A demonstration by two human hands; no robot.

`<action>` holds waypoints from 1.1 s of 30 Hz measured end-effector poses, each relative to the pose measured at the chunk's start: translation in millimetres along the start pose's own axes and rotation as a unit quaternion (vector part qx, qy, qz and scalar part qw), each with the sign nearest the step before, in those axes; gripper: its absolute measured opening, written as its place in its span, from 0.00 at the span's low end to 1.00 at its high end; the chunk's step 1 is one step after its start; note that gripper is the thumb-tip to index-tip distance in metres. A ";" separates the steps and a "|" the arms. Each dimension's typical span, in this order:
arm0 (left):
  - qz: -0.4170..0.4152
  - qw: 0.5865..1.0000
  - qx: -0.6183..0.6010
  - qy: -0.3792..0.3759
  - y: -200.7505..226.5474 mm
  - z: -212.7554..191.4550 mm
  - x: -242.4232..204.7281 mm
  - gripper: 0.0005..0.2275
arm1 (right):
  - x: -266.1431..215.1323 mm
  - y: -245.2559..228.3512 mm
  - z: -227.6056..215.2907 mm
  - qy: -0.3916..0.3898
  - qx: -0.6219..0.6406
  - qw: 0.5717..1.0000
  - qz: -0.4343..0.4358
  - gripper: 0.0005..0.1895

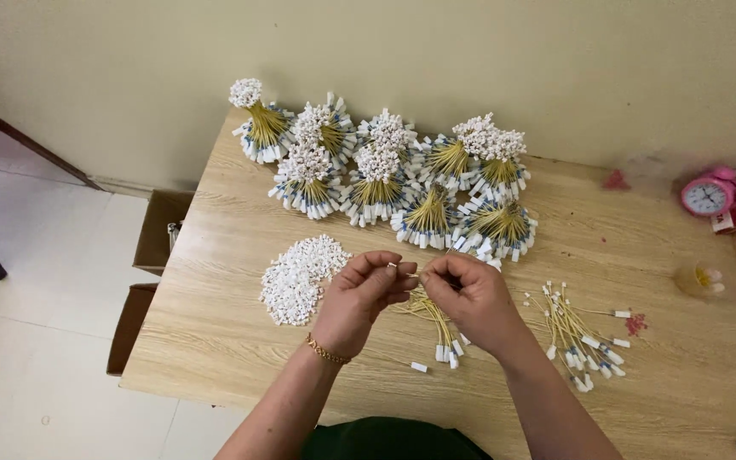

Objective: Assembling small white ferrules onto the ends of yellow wires at a factory workbench.

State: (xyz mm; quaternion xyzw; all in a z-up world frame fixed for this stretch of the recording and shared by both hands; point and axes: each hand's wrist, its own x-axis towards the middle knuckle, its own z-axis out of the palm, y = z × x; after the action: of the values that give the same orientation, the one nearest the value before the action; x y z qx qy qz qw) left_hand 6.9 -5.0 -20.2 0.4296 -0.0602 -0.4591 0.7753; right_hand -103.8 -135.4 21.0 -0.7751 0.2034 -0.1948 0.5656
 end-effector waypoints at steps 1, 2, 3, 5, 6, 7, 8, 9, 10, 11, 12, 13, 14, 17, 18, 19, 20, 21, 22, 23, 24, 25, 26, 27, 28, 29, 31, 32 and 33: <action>0.002 1.000 -0.001 0.001 -2.3 -1.2 -1.6 0.10 | -0.6 -6.8 0.3 -0.002 -0.001 1.000 -0.001 0.03; 0.001 1.000 -0.015 -0.005 -4.0 -2.6 -2.9 0.09 | -0.8 -13.5 0.9 -0.005 -0.009 1.000 -0.008 0.03; 0.000 1.000 -0.029 -0.010 -5.7 -3.8 -4.0 0.08 | -0.8 -20.2 1.2 -0.007 -0.017 1.000 -0.014 0.04; -0.001 0.999 -0.045 -0.009 -5.7 -4.9 -7.7 0.08 | -3.6 -25.4 1.8 -0.010 -0.035 0.999 -0.020 0.03; -0.003 0.998 -0.061 -0.008 -6.1 -5.3 -9.2 0.07 | -5.0 -27.7 1.8 -0.010 -0.053 0.998 -0.024 0.03; -0.002 0.998 -0.060 -0.008 -5.4 -4.5 -10.2 0.07 | -5.2 -28.6 2.2 -0.011 -0.053 0.998 -0.025 0.03; -0.009 0.997 -0.079 -0.009 -4.7 -3.9 -11.4 0.07 | -5.7 -29.4 2.8 -0.012 -0.055 0.998 -0.023 0.03; -0.015 0.995 -0.097 -0.010 -3.9 -3.2 -12.5 0.07 | -6.1 -30.2 3.3 -0.012 -0.058 0.998 -0.021 0.04; -0.015 0.995 -0.096 -0.010 -10.4 -7.1 -10.1 0.07 | -6.5 -32.3 3.8 -0.012 -0.058 0.998 -0.022 0.04; -0.020 0.994 -0.111 -0.006 -16.8 -10.9 -7.6 0.07 | -6.9 -34.3 4.3 -0.013 -0.056 0.998 -0.022 0.04; -0.026 0.992 -0.127 -0.002 -23.1 -14.7 -4.8 0.08 | -7.1 -36.4 4.6 -0.014 -0.054 0.998 -0.023 0.04; -0.026 0.992 -0.126 -0.002 -23.0 -14.7 -5.2 0.08 | -7.4 -37.1 4.6 -0.013 -0.054 0.998 -0.023 0.04; -0.039 0.989 -0.140 -0.010 -23.1 -14.6 -6.0 0.08 | -8.2 -37.8 4.6 -0.010 -0.058 0.998 -0.026 0.04; -0.060 0.985 -0.162 -0.022 -22.5 -13.4 -8.9 0.09 | -10.5 -38.2 3.3 -0.002 -0.071 0.997 -0.033 0.04; -0.065 0.983 -0.168 -0.026 -21.9 -13.0 -10.2 0.09 | -11.4 -38.2 2.8 0.002 -0.081 0.996 -0.038 0.04; -0.066 0.983 -0.168 -0.027 -23.2 -13.4 -10.1 0.09 | -11.8 -37.9 2.9 0.003 -0.081 0.996 -0.038 0.04; -0.069 0.982 -0.172 -0.029 -23.8 -13.8 -9.8 0.09 | -11.6 -37.8 3.2 0.002 -0.086 0.996 -0.040 0.04; -0.073 0.981 -0.177 -0.031 -24.3 -14.2 -9.4 0.09 | -11.2 -37.7 3.4 0.001 -0.091 0.995 -0.041 0.04; -0.073 0.981 -0.176 -0.032 -23.7 -14.0 -9.8 0.09 | -11.5 -38.1 4.1 0.002 -0.090 0.995 -0.041 0.04; -0.077 0.981 -0.175 -0.034 -23.0 -13.8 -10.3 0.09 | -11.7 -38.6 4.9 0.005 -0.096 0.994 -0.042 0.04; -0.081 0.981 -0.174 -0.037 -22.1 -13.8 -10.8 0.09 | -11.8 -39.1 5.9 0.008 -0.101 0.994 -0.044 0.04; -0.081 0.981 -0.174 -0.037 -21.0 -13.2 -11.5 0.09 | -11.1 -38.2 6.0 0.009 -0.101 0.994 -0.044 0.04; -0.082 0.981 -0.171 -0.036 -20.3 -12.5 -12.3 0.09 | -10.6 -37.1 5.9 0.004 -0.103 0.994 -0.041 0.03; -0.082 0.982 -0.168 -0.035 -19.6 -11.8 -13.1 0.09 | -10.0 -36.0 5.8 -0.001 -0.105 0.994 -0.037 0.03; -0.083 0.982 -0.168 -0.035 -19.0 -11.4 -13.4 0.09 | -10.3 -39.4 5.5 0.000 -0.105 0.994 -0.037 0.03; -0.083 0.981 -0.170 -0.035 -18.5 -11.0 -13.7 0.09 | -10.6 -42.9 5.3 0.005 -0.095 0.995 -0.034 0.04; -0.083 0.981 -0.171 -0.035 -18.4 -10.9 -13.6 0.09 | -10.8 -45.8 4.8 0.009 -0.084 0.996 -0.032 0.04; -0.082 0.981 -0.171 -0.032 -18.7 -11.0 -13.3 0.09 | -10.7 -45.5 4.4 0.006 -0.089 0.996 -0.030 0.04; -0.080 0.982 -0.170 -0.030 -19.0 -11.1 -12.9 0.09 | -10.6 -45.2 4.0 0.003 -0.093 0.995 -0.027 0.05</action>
State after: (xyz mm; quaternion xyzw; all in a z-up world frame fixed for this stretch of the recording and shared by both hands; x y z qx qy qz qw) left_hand -7.6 7.7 -37.0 0.2807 0.0303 -0.5360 0.7956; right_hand -106.3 -114.0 62.3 -0.8292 0.2014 -0.1927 0.4845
